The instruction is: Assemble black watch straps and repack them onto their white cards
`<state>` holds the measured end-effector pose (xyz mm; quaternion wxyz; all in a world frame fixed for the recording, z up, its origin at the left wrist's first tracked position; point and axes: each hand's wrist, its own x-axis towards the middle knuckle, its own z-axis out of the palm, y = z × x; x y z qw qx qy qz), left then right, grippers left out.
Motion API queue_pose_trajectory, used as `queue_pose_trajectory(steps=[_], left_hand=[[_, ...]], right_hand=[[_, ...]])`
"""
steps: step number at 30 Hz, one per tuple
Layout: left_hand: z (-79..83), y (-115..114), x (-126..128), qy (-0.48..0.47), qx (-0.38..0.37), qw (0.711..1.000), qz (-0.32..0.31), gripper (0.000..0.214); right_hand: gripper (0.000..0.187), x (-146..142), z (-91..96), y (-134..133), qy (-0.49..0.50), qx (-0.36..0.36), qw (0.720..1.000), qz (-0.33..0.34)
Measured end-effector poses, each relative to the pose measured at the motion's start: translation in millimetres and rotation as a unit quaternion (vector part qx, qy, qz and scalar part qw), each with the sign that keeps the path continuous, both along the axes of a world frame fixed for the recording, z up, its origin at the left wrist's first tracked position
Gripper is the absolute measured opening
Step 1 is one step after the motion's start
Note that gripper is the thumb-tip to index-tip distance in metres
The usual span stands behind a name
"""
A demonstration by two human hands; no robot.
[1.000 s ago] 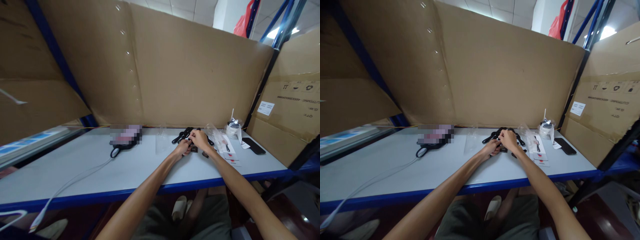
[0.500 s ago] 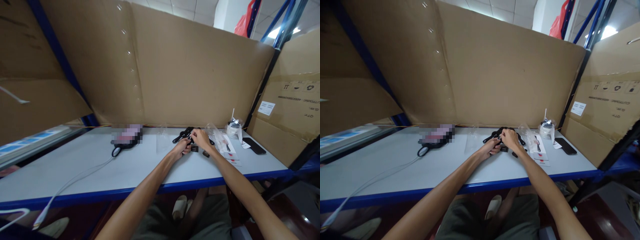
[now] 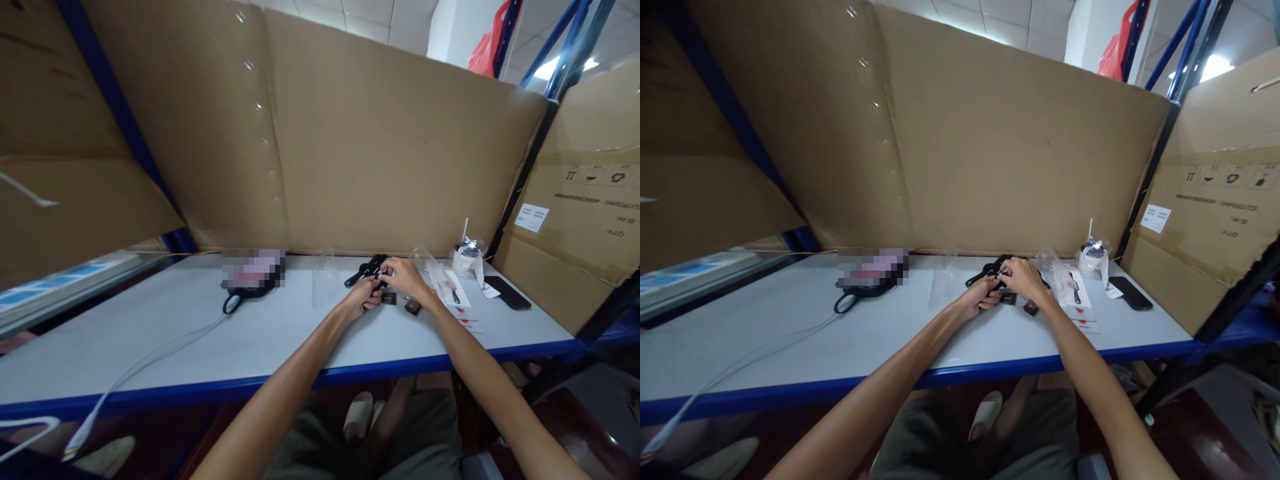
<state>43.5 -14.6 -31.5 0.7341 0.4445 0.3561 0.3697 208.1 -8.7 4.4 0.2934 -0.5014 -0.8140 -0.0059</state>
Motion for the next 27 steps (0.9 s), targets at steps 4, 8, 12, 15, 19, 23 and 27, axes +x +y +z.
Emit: queue_pose_trajectory(steps=[4, 8, 12, 15, 19, 23, 27], left_hand=[[-1.1, -1.2, 0.3, 0.013, 0.016, 1.000, -0.010, 0.009], [-2.0, -1.3, 0.8, 0.022, 0.023, 0.999, -0.012, 0.012], [-3.2, 0.4, 0.8, 0.022, 0.016, 1.000, -0.011, 0.013], [-4.4, 1.5, 0.4, 0.019, 0.011, 1.000, -0.008, 0.015], [-5.1, 1.4, -0.4, 0.017, 0.019, 1.000, -0.018, 0.015], [-3.9, 0.0, -0.4, 0.025, 0.014, 1.000, -0.009, 0.013], [-2.2, -0.9, -0.4, 0.024, 0.018, 1.000, -0.010, 0.009]], right_hand=[[0.011, -3.2, -4.0, 1.4, -0.026, 0.017, 0.999, -0.013], [0.022, -7.7, -5.1, 1.4, -0.021, 0.014, 0.999, -0.043], [0.035, -10.0, -1.6, -0.4, 0.030, -0.028, 0.999, -0.015], [0.037, -9.7, 1.1, -3.1, 0.061, -0.028, 0.998, 0.006], [0.034, -7.8, 1.8, -6.1, 0.041, -0.017, 0.999, -0.018], [0.033, -5.4, 0.4, -4.8, 0.005, -0.012, 0.998, -0.054], [0.025, -4.1, 0.2, -2.4, 0.014, -0.006, 0.998, -0.061]])
